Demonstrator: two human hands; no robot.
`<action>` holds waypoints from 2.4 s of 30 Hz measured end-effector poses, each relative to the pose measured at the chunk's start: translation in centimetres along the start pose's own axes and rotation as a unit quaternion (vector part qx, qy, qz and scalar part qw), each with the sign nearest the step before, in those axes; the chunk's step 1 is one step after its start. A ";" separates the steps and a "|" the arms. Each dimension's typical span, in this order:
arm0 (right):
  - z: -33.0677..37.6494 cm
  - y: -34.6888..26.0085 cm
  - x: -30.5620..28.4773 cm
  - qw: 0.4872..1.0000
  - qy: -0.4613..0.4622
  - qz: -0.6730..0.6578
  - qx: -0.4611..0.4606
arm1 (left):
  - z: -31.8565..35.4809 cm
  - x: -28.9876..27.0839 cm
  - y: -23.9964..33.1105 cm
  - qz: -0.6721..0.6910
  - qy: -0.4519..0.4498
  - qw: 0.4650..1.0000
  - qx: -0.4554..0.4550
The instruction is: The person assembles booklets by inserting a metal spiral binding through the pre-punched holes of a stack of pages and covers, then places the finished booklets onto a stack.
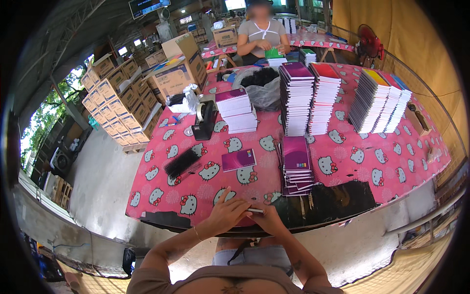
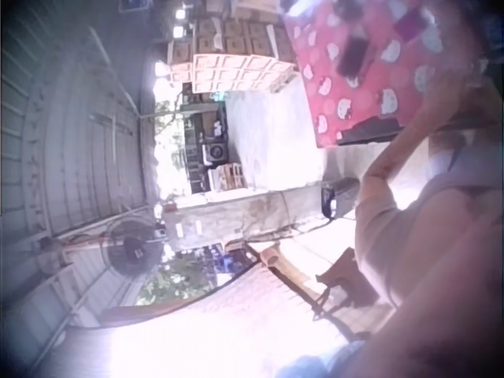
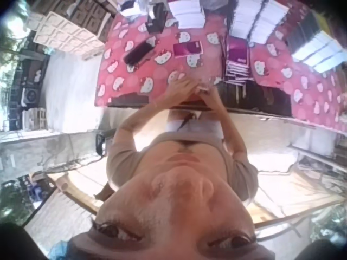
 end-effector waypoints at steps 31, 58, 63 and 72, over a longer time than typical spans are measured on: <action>-0.4 -1.4 0.6 0.995 -0.035 0.096 0.003 | 0.3 -0.6 0.0 0.051 0.086 0.995 0.012; 1.1 -3.2 -0.5 0.996 0.090 -0.006 0.027 | 1.3 -2.4 -0.2 0.056 0.058 0.994 -0.070; 0.7 -4.9 -0.8 0.994 0.067 0.082 -0.018 | 1.1 -2.2 0.3 0.063 0.087 0.993 -0.048; -0.2 -5.6 -1.3 0.992 0.015 0.120 -0.032 | 1.7 -2.7 -0.5 0.075 0.097 0.991 -0.052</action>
Point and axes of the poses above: each hand's wrist, its own z-axis away from the middle knuckle, its own x-axis out of the palm, y = z × x, the point moved 3 cm from there along -z, towards the middle knuckle, and after that the axes turned 14 degrees about z, right-handed, at the moved point
